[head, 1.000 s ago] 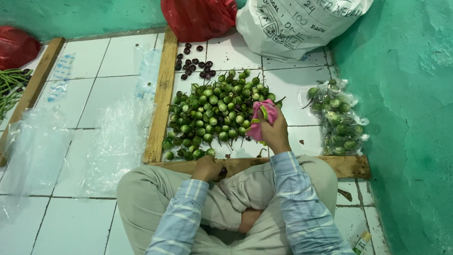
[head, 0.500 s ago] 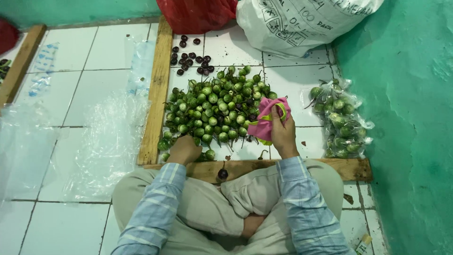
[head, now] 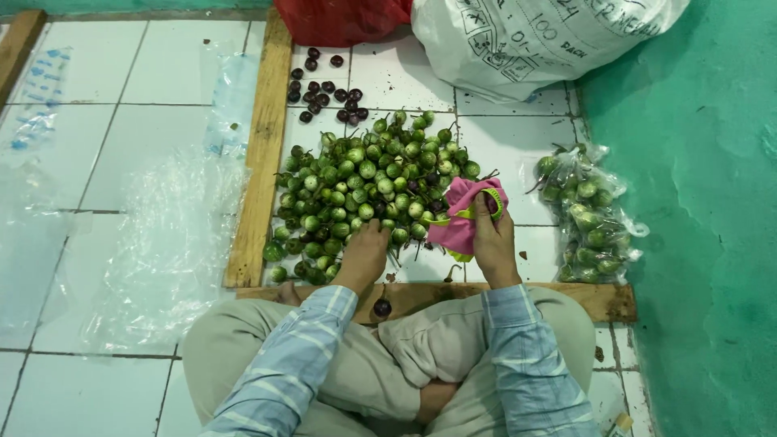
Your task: Sorting small green vegetables and placing them into plastic bags for packaging.
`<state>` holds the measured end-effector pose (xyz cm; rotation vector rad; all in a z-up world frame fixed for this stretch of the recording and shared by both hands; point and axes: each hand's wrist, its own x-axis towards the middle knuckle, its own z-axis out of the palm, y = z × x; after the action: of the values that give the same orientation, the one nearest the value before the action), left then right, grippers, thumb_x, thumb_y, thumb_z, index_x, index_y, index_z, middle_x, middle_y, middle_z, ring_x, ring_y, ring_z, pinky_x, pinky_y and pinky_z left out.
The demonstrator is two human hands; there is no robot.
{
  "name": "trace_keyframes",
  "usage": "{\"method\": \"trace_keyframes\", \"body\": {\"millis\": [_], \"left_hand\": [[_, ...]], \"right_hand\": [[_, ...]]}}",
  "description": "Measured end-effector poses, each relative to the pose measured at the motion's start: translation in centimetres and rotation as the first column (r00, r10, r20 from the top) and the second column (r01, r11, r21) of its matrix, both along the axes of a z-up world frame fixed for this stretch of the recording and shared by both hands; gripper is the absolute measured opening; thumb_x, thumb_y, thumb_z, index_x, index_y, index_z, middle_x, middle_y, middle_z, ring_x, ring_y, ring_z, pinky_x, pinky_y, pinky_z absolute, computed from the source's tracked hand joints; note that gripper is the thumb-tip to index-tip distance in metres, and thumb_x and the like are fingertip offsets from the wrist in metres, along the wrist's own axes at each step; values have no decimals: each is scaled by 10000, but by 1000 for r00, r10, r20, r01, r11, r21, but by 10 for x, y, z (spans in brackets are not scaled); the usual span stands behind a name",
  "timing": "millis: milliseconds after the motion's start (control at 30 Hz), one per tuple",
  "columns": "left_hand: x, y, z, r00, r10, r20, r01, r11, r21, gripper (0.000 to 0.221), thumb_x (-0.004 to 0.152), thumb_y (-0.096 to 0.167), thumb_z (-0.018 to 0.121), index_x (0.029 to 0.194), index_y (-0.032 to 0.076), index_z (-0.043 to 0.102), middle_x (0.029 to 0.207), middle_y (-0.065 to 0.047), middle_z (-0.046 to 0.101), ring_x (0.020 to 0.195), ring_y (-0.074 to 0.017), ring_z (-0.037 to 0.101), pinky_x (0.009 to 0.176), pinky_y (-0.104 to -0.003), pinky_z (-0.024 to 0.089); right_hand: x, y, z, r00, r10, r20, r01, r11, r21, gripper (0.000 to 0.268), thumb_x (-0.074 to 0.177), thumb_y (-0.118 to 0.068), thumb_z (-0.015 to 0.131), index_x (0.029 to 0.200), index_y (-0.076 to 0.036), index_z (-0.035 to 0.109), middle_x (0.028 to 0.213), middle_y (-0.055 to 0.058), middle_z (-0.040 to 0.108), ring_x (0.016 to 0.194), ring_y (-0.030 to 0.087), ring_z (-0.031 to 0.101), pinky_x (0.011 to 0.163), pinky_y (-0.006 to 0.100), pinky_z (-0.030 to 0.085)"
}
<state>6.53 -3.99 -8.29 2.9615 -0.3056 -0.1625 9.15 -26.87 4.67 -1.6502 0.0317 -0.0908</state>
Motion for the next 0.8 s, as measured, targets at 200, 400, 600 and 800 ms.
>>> {"method": "trace_keyframes", "body": {"millis": [200, 400, 600, 800], "left_hand": [[1, -10, 14, 999, 7, -49, -8, 1000, -23, 350, 901, -7, 654, 1250, -28, 651, 1189, -198, 572, 1056, -341, 650, 797, -425, 566], [12, -10, -26, 998, 13, 55, -5, 991, -137, 392, 861, 79, 652, 1247, 9, 659, 1135, -159, 576, 1001, -353, 642, 769, -443, 538], [21, -30, -14, 977, -41, 208, 58, 995, -77, 258, 886, 134, 672, 1128, 43, 683, 1044, -130, 587, 947, -320, 649, 746, -417, 538], [33, -48, -52, 925, -153, 347, 168, 986, -13, 383, 827, 255, 761, 1149, 78, 655, 990, -110, 569, 913, -299, 613, 761, -430, 499]], "right_hand": [[-4, 7, 15, 1000, -28, -7, 28, 999, 20, 278, 1091, -387, 550, 1043, -129, 642, 940, -14, 584, 899, 147, 544, 901, 355, 462], [-8, 12, 31, 996, -83, -40, 88, 986, 139, 277, 1086, -410, 542, 1090, -153, 644, 1004, -31, 611, 935, 112, 566, 931, 342, 481], [-5, 3, 25, 988, -144, -59, 154, 962, 227, 262, 1094, -401, 513, 1116, -166, 627, 1030, -48, 616, 950, 81, 576, 936, 308, 471], [4, -3, 14, 984, -161, -83, 177, 949, 262, 301, 1079, -419, 525, 1161, -153, 642, 1069, -32, 656, 973, 87, 616, 946, 315, 500]]}}
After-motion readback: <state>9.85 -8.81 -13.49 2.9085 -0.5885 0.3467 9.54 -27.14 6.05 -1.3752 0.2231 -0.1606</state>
